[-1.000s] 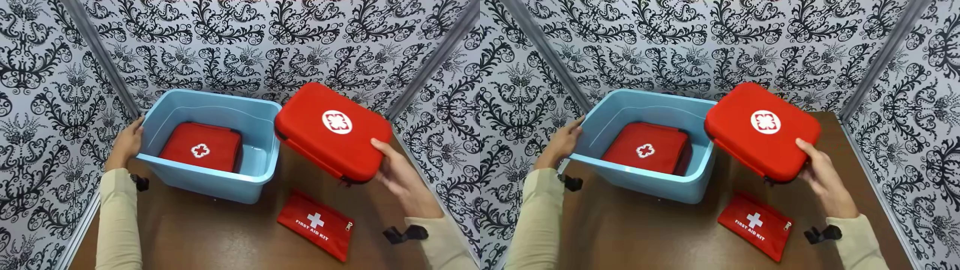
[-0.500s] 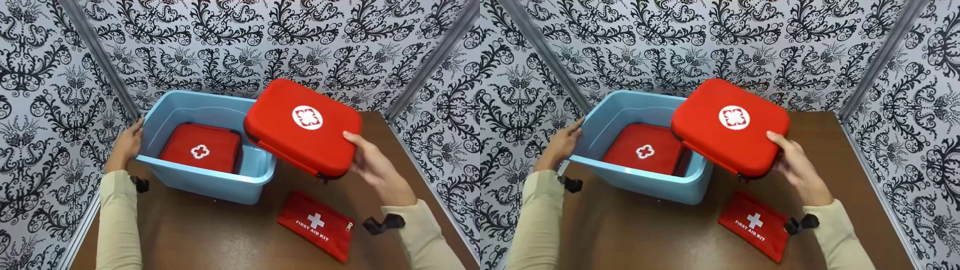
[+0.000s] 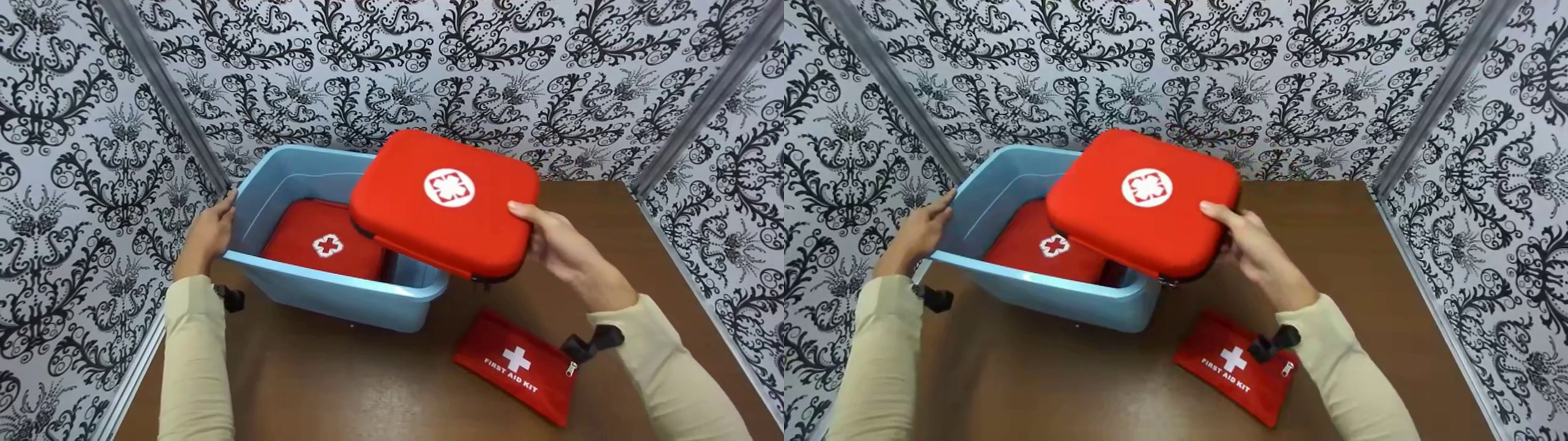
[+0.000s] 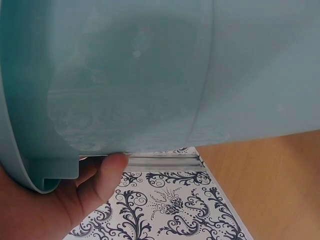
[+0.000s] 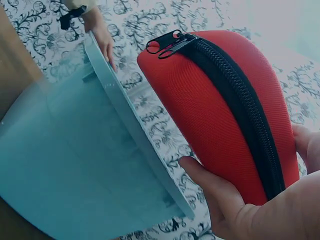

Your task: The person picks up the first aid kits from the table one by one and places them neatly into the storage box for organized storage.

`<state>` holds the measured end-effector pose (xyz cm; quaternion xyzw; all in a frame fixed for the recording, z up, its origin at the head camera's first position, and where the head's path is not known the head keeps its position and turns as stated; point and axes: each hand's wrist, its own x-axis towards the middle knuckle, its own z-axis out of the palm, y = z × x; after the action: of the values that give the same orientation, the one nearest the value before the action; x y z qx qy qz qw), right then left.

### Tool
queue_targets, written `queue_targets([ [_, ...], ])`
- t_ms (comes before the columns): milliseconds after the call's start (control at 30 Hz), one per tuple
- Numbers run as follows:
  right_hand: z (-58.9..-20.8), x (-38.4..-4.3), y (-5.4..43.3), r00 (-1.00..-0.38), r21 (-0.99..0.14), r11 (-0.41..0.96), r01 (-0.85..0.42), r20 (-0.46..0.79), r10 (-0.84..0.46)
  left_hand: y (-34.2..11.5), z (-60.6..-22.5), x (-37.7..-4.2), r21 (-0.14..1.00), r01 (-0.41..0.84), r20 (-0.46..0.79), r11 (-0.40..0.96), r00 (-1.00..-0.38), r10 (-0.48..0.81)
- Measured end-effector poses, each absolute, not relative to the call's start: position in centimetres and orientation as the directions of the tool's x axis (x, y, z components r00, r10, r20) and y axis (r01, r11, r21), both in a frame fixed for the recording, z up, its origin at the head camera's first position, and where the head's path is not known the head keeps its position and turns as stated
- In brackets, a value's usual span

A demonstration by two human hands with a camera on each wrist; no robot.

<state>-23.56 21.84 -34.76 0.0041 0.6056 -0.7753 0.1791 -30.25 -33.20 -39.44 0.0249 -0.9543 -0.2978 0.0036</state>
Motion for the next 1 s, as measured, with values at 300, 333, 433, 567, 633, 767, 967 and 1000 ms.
queue_targets([
  [300, -34.2, -25.1, 19.5, -0.917, -0.916, -0.208, 0.342, -0.277, -0.287, -33.0, -39.3, -30.3, 0.563, -0.032, 0.010, 0.826, -0.999, -0.046],
  [333, -34.2, -25.2, 19.2, -0.915, -0.914, -0.210, 0.347, -0.281, -0.289, -33.0, -39.3, -30.3, 0.566, -0.036, 0.007, 0.823, -0.999, -0.049],
  [433, -34.2, -25.8, 18.3, -0.911, -0.910, -0.215, 0.353, -0.282, -0.303, -33.1, -39.3, -30.2, 0.566, -0.046, -0.001, 0.823, -0.998, -0.055],
  [567, -34.3, -26.5, 17.2, -0.908, -0.909, -0.225, 0.351, -0.272, -0.319, -33.2, -39.2, -30.2, 0.577, -0.065, -0.019, 0.814, -0.998, -0.066],
  [633, -34.3, -26.8, 16.7, -0.906, -0.909, -0.222, 0.353, -0.274, -0.322, -33.2, -39.2, -30.2, 0.580, -0.067, -0.021, 0.812, -0.997, -0.067],
  [767, -34.3, -27.4, 15.4, -0.899, -0.907, -0.211, 0.364, -0.283, -0.335, -33.3, -39.3, -30.3, 0.571, -0.065, -0.019, 0.818, -0.998, -0.065],
  [967, -34.0, -28.1, 13.7, -0.893, -0.900, -0.205, 0.385, -0.307, -0.330, -33.2, -39.5, -30.3, 0.571, -0.062, -0.019, 0.819, -0.998, -0.063],
  [1000, -34.0, -28.3, 13.5, -0.891, -0.897, -0.206, 0.390, -0.311, -0.331, -33.2, -39.5, -30.3, 0.571, -0.062, -0.018, 0.818, -0.998, -0.063],
])
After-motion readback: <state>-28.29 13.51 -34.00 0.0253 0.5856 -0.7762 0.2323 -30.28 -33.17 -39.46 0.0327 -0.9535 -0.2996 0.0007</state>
